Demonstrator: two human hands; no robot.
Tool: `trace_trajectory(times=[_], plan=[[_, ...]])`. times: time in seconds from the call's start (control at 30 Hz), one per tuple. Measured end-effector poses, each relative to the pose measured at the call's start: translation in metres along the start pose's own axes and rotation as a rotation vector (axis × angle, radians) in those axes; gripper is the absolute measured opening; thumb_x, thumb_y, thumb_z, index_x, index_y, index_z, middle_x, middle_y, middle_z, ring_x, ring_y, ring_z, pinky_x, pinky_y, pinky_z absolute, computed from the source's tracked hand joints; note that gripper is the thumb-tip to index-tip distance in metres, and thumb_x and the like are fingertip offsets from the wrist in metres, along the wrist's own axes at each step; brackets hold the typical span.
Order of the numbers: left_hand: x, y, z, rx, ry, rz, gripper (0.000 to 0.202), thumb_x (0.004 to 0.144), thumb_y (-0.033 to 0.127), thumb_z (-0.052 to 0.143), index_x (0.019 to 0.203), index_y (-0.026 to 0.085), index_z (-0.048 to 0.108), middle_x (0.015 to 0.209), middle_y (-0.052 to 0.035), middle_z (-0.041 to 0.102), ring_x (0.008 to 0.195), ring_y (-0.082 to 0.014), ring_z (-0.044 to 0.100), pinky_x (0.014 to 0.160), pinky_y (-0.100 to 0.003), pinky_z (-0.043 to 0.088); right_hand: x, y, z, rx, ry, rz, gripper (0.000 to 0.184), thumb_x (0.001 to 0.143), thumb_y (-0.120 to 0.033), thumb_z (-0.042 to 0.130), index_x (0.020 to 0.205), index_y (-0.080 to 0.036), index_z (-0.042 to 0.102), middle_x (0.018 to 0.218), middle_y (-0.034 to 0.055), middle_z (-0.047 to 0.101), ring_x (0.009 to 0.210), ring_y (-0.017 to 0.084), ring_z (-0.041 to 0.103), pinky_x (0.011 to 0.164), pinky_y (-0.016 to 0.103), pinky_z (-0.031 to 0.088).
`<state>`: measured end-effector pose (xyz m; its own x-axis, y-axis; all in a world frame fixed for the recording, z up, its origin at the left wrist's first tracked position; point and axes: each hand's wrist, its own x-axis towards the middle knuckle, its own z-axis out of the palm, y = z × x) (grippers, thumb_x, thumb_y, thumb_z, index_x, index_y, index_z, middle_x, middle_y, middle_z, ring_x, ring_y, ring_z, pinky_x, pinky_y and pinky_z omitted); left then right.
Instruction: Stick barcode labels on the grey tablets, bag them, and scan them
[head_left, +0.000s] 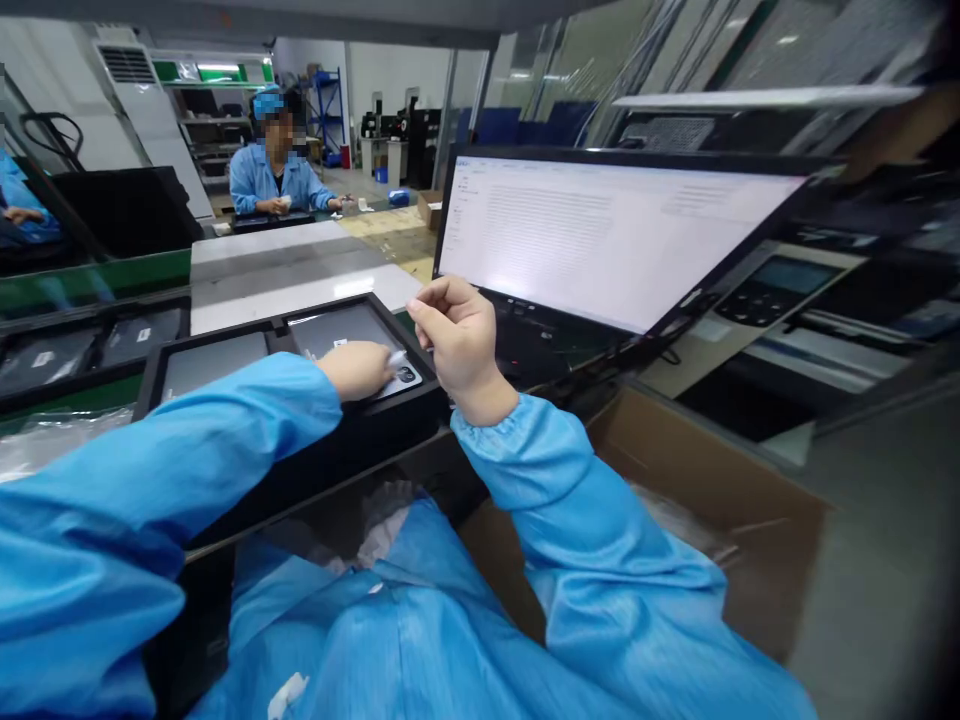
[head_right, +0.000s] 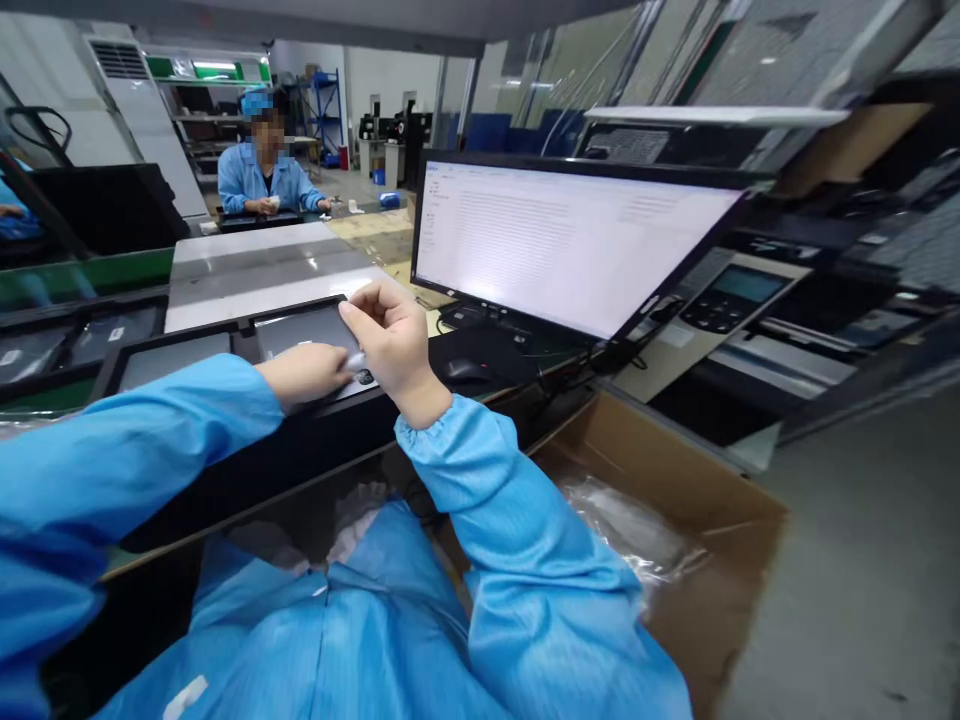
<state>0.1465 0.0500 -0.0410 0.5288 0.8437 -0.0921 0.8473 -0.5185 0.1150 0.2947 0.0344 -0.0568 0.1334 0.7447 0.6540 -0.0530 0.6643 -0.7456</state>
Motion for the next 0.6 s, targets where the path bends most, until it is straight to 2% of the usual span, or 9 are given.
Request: trace_trajectory(times=[0.07, 0.13, 0.2, 0.27, 0.4, 0.5, 0.6], plan=[[-0.012, -0.03, -0.008, -0.022, 0.055, -0.096, 0.03, 0.096, 0.042, 0.054, 0.091, 0.017, 0.069, 0.091, -0.0136, 0.073, 0.081, -0.0284, 0.067, 0.077, -0.037, 0.049, 0.008, 0.004, -0.006, -0.062, -0.038, 0.077, 0.03, 0.09, -0.042, 0.075, 0.08, -0.022, 0.055, 0.063, -0.0063, 0.051, 0.052, 0.009, 0.05, 0.05, 0.021, 0.042], [-0.029, -0.062, -0.013, -0.118, 0.166, -0.2, 0.024, 0.095, 0.036, 0.053, 0.085, 0.018, 0.066, 0.088, -0.0123, 0.072, 0.079, -0.0278, 0.067, 0.073, -0.038, 0.047, 0.019, 0.012, -0.008, -0.136, -0.076, 0.21, 0.027, 0.089, -0.034, 0.076, 0.076, -0.021, 0.056, 0.061, -0.0063, 0.053, 0.049, 0.008, 0.05, 0.05, 0.021, 0.042], [-0.049, -0.088, -0.013, -0.257, 0.282, -0.262, 0.024, 0.094, 0.039, 0.054, 0.082, 0.02, 0.063, 0.085, -0.0114, 0.072, 0.075, -0.0272, 0.065, 0.067, -0.038, 0.045, 0.03, 0.024, -0.002, -0.247, -0.146, 0.386, 0.024, 0.088, -0.024, 0.076, 0.074, -0.02, 0.057, 0.062, -0.0046, 0.058, 0.049, 0.009, 0.054, 0.048, 0.021, 0.043], [-0.066, -0.105, -0.008, -0.36, 0.365, -0.295, 0.028, 0.094, 0.044, 0.054, 0.08, 0.021, 0.061, 0.082, -0.0107, 0.071, 0.072, -0.0264, 0.064, 0.063, -0.037, 0.044, 0.039, 0.038, 0.01, -0.363, -0.251, 0.543, 0.022, 0.087, -0.018, 0.076, 0.073, -0.019, 0.059, 0.064, -0.0015, 0.064, 0.049, 0.01, 0.057, 0.046, 0.021, 0.042], [-0.079, -0.109, 0.008, -0.387, 0.371, -0.336, 0.033, 0.092, 0.05, 0.054, 0.08, 0.021, 0.061, 0.075, -0.009, 0.068, 0.068, -0.0254, 0.062, 0.061, -0.036, 0.043, 0.051, 0.067, 0.042, -0.481, -0.456, 0.691, 0.028, 0.088, -0.021, 0.077, 0.067, -0.017, 0.058, 0.064, 0.0037, 0.069, 0.048, 0.012, 0.059, 0.045, 0.023, 0.044], [-0.076, -0.105, 0.012, -0.349, 0.398, -0.303, 0.034, 0.091, 0.052, 0.053, 0.082, 0.02, 0.061, 0.081, -0.0087, 0.07, 0.075, -0.0254, 0.063, 0.064, -0.035, 0.043, 0.052, 0.082, 0.057, -0.583, -0.531, 0.667, 0.026, 0.079, -0.018, 0.084, 0.067, -0.016, 0.061, 0.057, 0.0022, 0.065, 0.049, 0.011, 0.057, 0.047, 0.022, 0.043], [-0.075, -0.109, 0.002, -0.503, 0.462, -0.322, 0.034, 0.09, 0.051, 0.053, 0.085, 0.019, 0.061, 0.084, -0.0089, 0.072, 0.078, -0.0245, 0.065, 0.067, -0.033, 0.047, 0.051, 0.091, 0.06, -0.627, -0.531, 0.618, 0.022, 0.072, -0.01, 0.086, 0.074, -0.016, 0.066, 0.058, -0.0011, 0.064, 0.053, 0.011, 0.056, 0.05, 0.021, 0.041]])
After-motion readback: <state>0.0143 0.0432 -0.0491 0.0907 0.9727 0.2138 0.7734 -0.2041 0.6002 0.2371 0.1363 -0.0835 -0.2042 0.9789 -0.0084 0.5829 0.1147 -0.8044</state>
